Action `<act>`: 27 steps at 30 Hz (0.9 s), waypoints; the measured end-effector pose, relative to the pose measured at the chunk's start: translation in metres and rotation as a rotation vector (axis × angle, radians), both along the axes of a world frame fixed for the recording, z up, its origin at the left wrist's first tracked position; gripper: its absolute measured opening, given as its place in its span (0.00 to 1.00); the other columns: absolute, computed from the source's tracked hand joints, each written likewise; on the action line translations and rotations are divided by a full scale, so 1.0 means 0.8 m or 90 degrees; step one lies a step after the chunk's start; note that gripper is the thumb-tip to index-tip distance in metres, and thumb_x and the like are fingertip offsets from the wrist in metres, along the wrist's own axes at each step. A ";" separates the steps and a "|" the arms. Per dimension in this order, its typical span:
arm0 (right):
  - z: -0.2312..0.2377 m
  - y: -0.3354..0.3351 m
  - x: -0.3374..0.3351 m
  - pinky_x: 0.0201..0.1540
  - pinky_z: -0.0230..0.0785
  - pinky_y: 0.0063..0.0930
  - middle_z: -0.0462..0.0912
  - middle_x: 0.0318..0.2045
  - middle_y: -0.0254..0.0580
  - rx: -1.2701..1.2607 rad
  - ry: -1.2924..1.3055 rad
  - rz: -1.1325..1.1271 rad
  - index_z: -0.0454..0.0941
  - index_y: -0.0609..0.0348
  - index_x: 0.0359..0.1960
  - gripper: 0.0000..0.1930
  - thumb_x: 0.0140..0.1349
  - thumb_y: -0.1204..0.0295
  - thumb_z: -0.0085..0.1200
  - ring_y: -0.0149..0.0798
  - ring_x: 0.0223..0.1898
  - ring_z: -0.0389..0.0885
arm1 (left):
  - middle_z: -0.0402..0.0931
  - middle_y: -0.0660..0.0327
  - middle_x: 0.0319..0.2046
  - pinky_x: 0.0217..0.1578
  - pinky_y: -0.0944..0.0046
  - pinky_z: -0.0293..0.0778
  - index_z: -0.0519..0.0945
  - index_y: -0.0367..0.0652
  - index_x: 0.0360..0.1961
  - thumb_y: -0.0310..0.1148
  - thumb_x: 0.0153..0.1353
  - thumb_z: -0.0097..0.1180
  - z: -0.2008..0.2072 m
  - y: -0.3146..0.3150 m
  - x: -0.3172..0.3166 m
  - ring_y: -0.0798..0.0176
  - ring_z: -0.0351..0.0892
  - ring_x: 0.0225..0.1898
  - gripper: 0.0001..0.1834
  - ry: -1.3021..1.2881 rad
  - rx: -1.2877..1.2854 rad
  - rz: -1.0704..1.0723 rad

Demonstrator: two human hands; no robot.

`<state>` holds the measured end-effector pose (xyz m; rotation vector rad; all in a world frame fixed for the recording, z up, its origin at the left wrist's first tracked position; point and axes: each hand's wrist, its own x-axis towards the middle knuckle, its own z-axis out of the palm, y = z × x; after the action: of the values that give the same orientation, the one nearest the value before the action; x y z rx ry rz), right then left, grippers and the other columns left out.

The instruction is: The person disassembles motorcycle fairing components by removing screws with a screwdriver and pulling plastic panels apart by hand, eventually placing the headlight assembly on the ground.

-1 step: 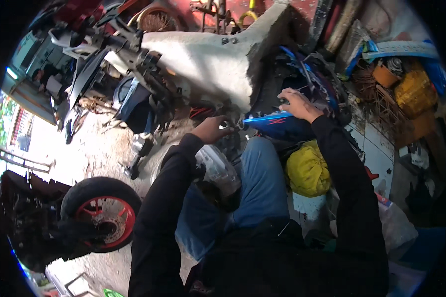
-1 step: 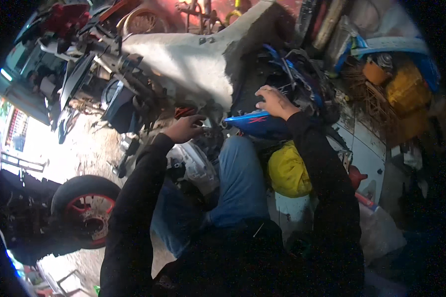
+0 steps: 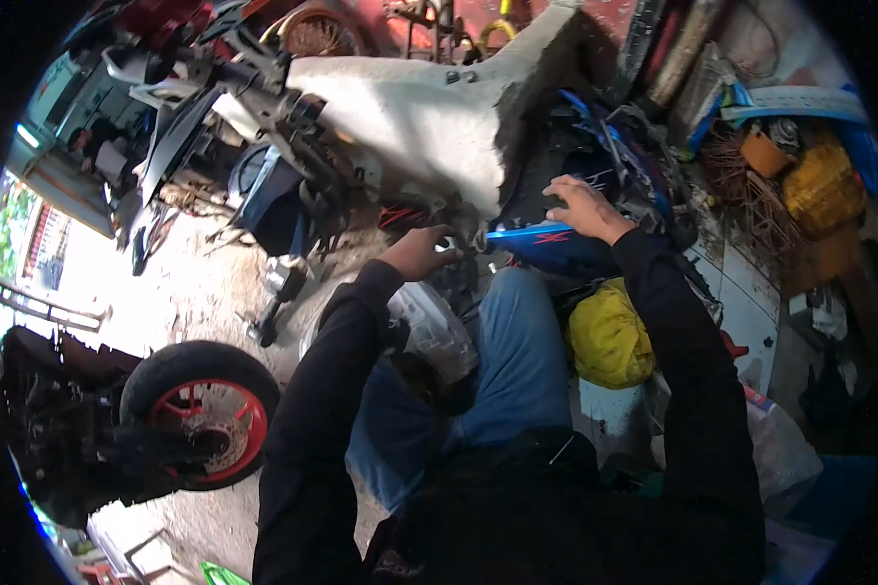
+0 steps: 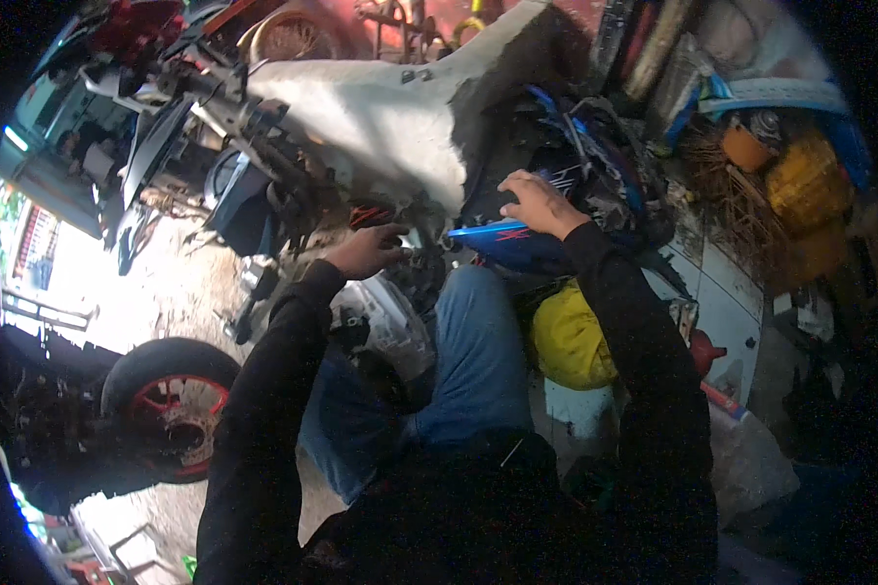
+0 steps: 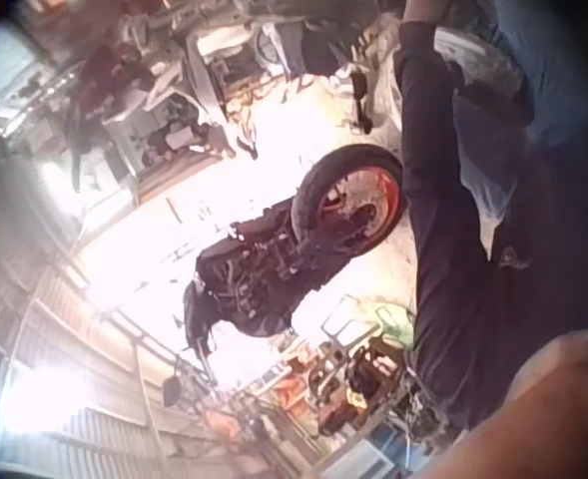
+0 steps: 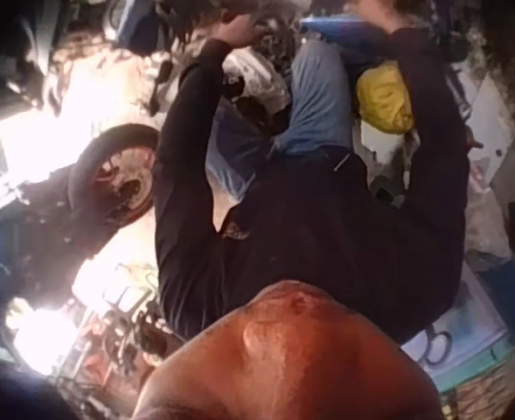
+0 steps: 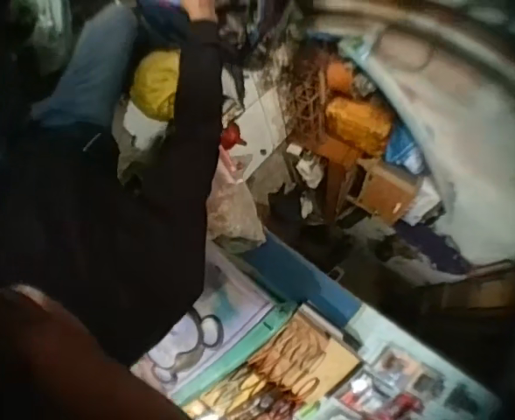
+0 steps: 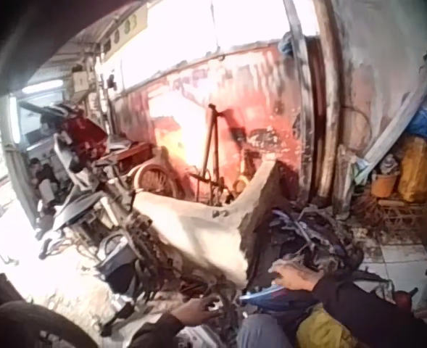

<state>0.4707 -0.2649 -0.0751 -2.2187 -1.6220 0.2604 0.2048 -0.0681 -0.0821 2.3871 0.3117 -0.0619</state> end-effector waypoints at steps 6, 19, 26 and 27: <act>-0.023 0.078 -0.122 0.55 0.63 0.37 0.74 0.47 0.52 -0.067 0.089 0.152 0.74 0.61 0.47 0.22 0.51 0.64 0.59 0.51 0.52 0.72 | 0.76 0.46 0.44 0.47 0.57 0.71 0.72 0.34 0.51 0.45 0.58 0.54 -0.026 0.032 -0.056 0.50 0.77 0.46 0.27 0.004 0.008 0.051; -0.155 0.172 -0.311 0.63 0.54 0.40 0.61 0.58 0.70 -0.409 0.170 0.059 0.30 0.64 0.67 0.67 0.37 0.42 0.66 0.61 0.62 0.59 | 0.68 0.41 0.54 0.54 0.57 0.68 0.61 0.37 0.62 0.61 0.37 0.66 -0.186 0.161 -0.348 0.47 0.71 0.54 0.55 0.276 0.001 0.365; -0.176 0.188 -0.312 0.61 0.58 0.42 0.62 0.57 0.70 -0.418 0.206 -0.014 0.27 0.62 0.67 0.67 0.36 0.55 0.70 0.62 0.60 0.61 | 0.66 0.37 0.55 0.55 0.55 0.66 0.45 0.33 0.66 0.65 0.32 0.65 -0.280 0.104 -0.408 0.44 0.67 0.57 0.68 0.417 -0.133 0.608; -0.172 0.186 -0.321 0.61 0.57 0.41 0.63 0.57 0.71 -0.395 0.186 -0.014 0.28 0.62 0.67 0.65 0.38 0.54 0.68 0.62 0.59 0.62 | 0.66 0.37 0.54 0.56 0.55 0.66 0.45 0.32 0.65 0.63 0.32 0.65 -0.290 0.100 -0.420 0.44 0.67 0.57 0.68 0.382 -0.073 0.657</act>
<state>0.2140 -0.1162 -0.2127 -2.4602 -1.4853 1.1568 -0.1310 0.0117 -0.3140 1.7823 1.7029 -0.2976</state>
